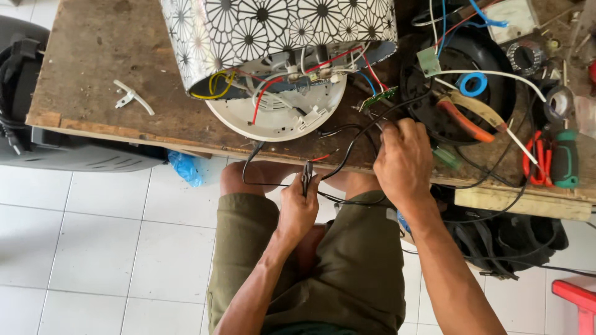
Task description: The person strips insulation from two black wires using pliers, twists the exposed ends, and then inserts them into a white plastic connector. The person then connects the wires to a disassembled ceiling fan motor assembly on the workbench.
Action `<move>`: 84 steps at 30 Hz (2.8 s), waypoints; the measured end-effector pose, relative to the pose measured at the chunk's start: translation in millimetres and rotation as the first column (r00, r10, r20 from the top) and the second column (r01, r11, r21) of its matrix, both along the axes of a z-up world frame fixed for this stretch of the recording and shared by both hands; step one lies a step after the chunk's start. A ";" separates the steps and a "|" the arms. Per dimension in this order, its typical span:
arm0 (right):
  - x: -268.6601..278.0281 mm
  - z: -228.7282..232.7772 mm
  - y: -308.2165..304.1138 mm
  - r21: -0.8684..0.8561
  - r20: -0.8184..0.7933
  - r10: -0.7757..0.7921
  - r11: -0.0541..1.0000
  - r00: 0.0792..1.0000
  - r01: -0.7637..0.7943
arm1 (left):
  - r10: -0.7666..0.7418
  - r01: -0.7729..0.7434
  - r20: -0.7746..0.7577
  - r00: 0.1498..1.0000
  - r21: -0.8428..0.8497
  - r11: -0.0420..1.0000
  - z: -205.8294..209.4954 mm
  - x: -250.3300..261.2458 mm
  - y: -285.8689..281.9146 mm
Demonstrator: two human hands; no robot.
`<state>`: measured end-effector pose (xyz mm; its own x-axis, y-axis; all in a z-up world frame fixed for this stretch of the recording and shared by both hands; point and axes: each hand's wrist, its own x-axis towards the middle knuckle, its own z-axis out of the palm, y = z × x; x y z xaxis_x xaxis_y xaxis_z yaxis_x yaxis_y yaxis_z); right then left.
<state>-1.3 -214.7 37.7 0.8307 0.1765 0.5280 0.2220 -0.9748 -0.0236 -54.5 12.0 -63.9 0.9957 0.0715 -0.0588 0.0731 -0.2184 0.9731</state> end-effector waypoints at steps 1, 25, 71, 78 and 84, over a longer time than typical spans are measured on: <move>-2.7 -0.8 -2.8 0.026 -0.023 -0.023 0.999 0.999 0.023 | -0.003 0.002 0.019 1.000 0.016 1.000 0.1 1.9 -0.1; -42.5 36.6 74.7 0.250 -0.410 0.111 0.968 0.905 -0.005 | -0.076 0.048 0.104 0.992 0.245 0.968 -37.6 7.9 10.9; -20.9 57.7 98.4 -0.474 -0.063 0.166 0.863 0.984 -0.176 | -0.172 0.227 -0.284 0.943 0.173 0.958 46.5 17.5 12.9; -7.8 61.7 103.9 -0.533 -0.102 0.190 0.819 0.977 -0.215 | -0.160 0.204 -0.268 0.950 0.144 0.968 40.9 21.1 11.1; -19.3 39.5 114.5 -0.572 0.026 0.166 0.811 0.986 -0.122 | -0.191 0.212 -0.247 0.950 0.063 0.975 54.9 18.1 12.6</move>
